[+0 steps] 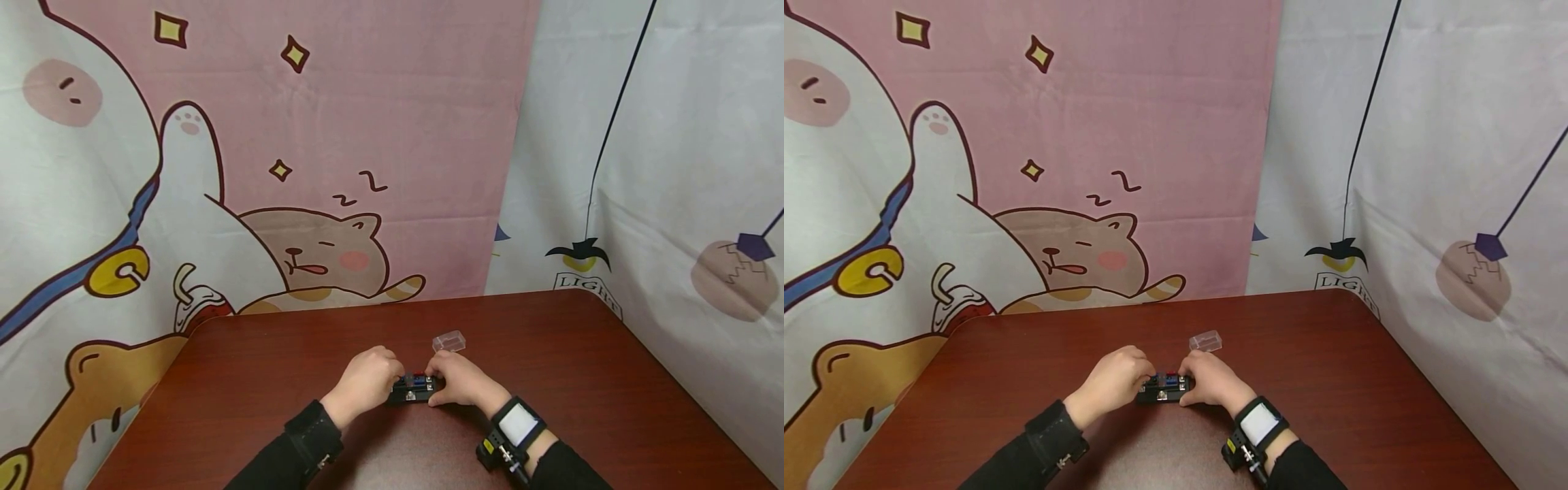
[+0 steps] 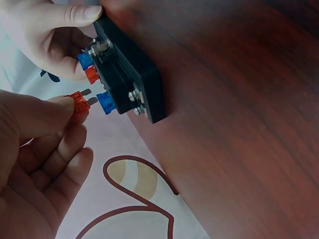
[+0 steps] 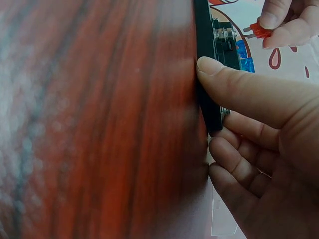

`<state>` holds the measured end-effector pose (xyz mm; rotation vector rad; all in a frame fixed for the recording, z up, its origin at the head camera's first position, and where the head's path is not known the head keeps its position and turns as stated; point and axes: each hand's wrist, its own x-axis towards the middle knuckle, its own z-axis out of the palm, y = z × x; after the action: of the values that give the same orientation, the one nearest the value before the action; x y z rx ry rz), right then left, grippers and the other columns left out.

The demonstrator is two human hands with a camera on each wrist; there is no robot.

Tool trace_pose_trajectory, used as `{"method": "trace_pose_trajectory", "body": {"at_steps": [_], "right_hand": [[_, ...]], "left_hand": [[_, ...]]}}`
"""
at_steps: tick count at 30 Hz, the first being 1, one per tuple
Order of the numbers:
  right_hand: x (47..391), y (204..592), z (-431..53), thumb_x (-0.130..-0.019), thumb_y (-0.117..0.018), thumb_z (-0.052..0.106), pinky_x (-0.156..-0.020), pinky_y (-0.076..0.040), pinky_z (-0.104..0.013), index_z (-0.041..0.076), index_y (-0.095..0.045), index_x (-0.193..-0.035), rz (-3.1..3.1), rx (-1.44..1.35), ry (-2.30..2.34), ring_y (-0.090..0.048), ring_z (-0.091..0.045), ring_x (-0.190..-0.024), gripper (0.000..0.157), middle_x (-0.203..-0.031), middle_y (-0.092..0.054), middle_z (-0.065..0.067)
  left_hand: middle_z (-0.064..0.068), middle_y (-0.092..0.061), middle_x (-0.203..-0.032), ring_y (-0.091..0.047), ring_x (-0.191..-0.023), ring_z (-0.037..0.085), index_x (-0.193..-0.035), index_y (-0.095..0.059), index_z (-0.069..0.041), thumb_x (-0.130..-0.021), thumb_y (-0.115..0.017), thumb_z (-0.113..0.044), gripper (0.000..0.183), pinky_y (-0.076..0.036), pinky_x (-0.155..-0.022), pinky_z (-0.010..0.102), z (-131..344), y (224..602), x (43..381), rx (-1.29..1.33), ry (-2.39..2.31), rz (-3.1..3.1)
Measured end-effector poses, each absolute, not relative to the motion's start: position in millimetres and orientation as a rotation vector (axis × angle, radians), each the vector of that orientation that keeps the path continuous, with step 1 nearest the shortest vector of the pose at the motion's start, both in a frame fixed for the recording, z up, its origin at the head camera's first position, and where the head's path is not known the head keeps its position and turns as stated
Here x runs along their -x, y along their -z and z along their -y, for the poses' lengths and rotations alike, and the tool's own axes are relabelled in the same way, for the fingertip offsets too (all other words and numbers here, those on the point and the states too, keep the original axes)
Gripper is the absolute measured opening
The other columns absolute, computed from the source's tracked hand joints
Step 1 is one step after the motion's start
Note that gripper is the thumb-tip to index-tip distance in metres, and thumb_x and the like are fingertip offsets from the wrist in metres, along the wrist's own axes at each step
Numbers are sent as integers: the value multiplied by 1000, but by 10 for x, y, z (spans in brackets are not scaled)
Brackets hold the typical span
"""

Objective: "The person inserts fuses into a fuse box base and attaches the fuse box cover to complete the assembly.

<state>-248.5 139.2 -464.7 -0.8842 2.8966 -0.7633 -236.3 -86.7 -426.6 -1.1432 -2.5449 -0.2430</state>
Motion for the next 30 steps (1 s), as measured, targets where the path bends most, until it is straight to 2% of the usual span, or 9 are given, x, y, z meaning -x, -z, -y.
{"method": "trace_pose_trajectory", "body": {"at_steps": [30], "right_hand": [[2493, 4657, -1385, -69, -91, 22, -73, -49, -34, 11, -68, -97, -2883, 887, 778, -53, -15, -81, 38, -91, -57, 3]], "left_hand": [[-6, -61, -70, -54, -68, 9, -78, -79, -18, -83, -78, -9, 10, -48, -60, 24, 762, 4333, 2364, 1100, 108, 2591]]}}
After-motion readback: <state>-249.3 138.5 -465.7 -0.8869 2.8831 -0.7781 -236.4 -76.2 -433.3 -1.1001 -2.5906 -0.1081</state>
